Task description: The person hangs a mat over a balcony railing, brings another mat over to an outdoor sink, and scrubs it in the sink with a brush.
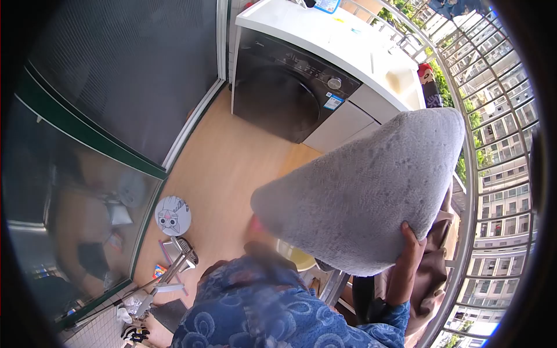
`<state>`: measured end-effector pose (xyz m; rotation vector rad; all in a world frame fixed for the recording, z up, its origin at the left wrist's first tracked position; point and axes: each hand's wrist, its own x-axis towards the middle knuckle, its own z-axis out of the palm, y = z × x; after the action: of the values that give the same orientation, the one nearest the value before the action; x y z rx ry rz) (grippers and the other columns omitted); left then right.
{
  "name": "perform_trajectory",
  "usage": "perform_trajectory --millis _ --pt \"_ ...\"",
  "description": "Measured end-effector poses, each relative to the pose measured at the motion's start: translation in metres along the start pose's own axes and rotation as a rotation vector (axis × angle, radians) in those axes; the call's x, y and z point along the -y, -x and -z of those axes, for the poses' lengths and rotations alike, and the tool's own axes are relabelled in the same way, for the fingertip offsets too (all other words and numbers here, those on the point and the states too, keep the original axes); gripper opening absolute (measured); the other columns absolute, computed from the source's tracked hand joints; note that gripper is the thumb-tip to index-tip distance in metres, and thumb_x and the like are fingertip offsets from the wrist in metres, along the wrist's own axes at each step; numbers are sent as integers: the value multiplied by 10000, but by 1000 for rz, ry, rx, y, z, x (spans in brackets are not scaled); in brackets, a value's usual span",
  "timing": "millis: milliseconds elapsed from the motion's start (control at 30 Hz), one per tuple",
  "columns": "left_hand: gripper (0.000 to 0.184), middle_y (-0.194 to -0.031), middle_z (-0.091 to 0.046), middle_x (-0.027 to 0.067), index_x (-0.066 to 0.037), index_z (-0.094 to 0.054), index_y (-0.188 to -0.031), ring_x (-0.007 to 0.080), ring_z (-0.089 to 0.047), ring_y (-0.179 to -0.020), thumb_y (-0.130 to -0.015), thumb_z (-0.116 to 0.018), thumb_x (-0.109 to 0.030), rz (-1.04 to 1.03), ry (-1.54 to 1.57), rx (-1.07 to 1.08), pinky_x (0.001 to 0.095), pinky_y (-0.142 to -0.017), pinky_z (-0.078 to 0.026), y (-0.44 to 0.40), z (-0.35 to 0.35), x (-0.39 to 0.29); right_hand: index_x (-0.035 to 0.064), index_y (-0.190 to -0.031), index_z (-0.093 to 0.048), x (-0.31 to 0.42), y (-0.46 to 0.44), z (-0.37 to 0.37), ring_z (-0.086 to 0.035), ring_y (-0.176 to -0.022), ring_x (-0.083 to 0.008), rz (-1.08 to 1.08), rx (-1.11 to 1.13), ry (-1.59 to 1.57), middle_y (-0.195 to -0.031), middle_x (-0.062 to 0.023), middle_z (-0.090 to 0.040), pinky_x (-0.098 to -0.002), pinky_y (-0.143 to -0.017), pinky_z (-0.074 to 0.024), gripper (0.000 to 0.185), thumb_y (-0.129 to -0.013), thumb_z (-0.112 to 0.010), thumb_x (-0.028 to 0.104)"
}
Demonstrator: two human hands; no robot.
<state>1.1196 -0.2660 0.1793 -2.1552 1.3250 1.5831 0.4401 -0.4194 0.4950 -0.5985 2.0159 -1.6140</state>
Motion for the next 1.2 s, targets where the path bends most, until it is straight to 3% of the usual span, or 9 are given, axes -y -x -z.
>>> perform_trajectory --millis 233,433,567,667,833,933,1033,1100,1200 --pt "530 -1019 -683 193 -27 -555 -1259 284 -673 -913 -851 -654 -352 -65 -88 212 374 -800 -524 -45 37 -94 -62 -1290 -491 78 -107 5 -575 -1051 -295 146 -124 -61 -1176 -179 -593 -391 -935 -429 621 -764 -750 142" --pt "564 -1030 -679 200 -15 -528 -1295 282 -672 -914 -855 -655 -345 -293 -181 392 370 -797 -524 -119 105 -215 -80 -1324 -474 192 -200 43 -550 -1116 -323 156 -387 -56 -1237 -202 -563 -397 -996 -396 749 -759 -771 310" --pt "587 -1038 -676 204 -7 -510 -1319 282 -671 -915 -858 -656 -340 -494 -287 301 367 -796 -523 -184 174 -355 -88 -1320 -489 282 -257 37 -528 -1169 -309 334 -423 123 -1286 -206 -543 -370 -1015 -384 768 -752 -775 343" --pt "546 -964 -683 175 -12 -537 -1294 249 -663 -893 -845 -678 -290 -519 -343 135 355 -781 -515 -199 217 -481 -125 -1260 -525 323 -345 52 -541 -1161 -304 527 -586 155 -1266 -202 -565 -367 -1036 -376 770 -718 -810 341" --pt "469 -872 -675 133 -12 -561 -1263 214 -645 -803 -852 -671 -208 -706 -192 31 319 -757 -509 -239 268 -594 -123 -1105 -626 375 -454 21 -590 -1084 -270 624 -903 337 -1140 -195 -634 -331 -978 -429 740 -677 -830 445" --pt "448 -851 -673 113 -13 -566 -1256 188 -637 -786 -854 -673 -176 -715 -183 -12 298 -745 -507 -253 279 -623 -110 -1005 -668 387 -538 28 -642 -951 -267 810 -908 264 -1022 -205 -672 -347 -881 -486 728 -664 -822 515" --pt "437 -837 -675 110 -11 -580 -1237 171 -630 -777 -848 -686 -181 -722 -76 -13 295 -736 -505 -292 269 -609 -87 -942 -691 384 -520 -56 -676 -825 -274 627 -1008 598 -928 -196 -697 -381 -761 -515 658 -716 -781 525" --pt "428 -837 -675 110 -7 -590 -1221 169 -630 -780 -844 -695 -182 -683 -15 17 294 -737 -504 -294 257 -602 -72 -964 -693 342 -550 -76 -677 -850 -266 928 -937 511 -945 -193 -698 -377 -760 -508 609 -753 -761 495" --pt "414 -844 -677 115 1 -602 -1194 169 -633 -796 -839 -704 -184 -618 -54 -4 296 -750 -505 -274 249 -627 -26 -1008 -696 275 -557 -126 -671 -882 -220 828 -840 543 -966 -147 -710 -353 -792 -503 453 -800 -753 373"
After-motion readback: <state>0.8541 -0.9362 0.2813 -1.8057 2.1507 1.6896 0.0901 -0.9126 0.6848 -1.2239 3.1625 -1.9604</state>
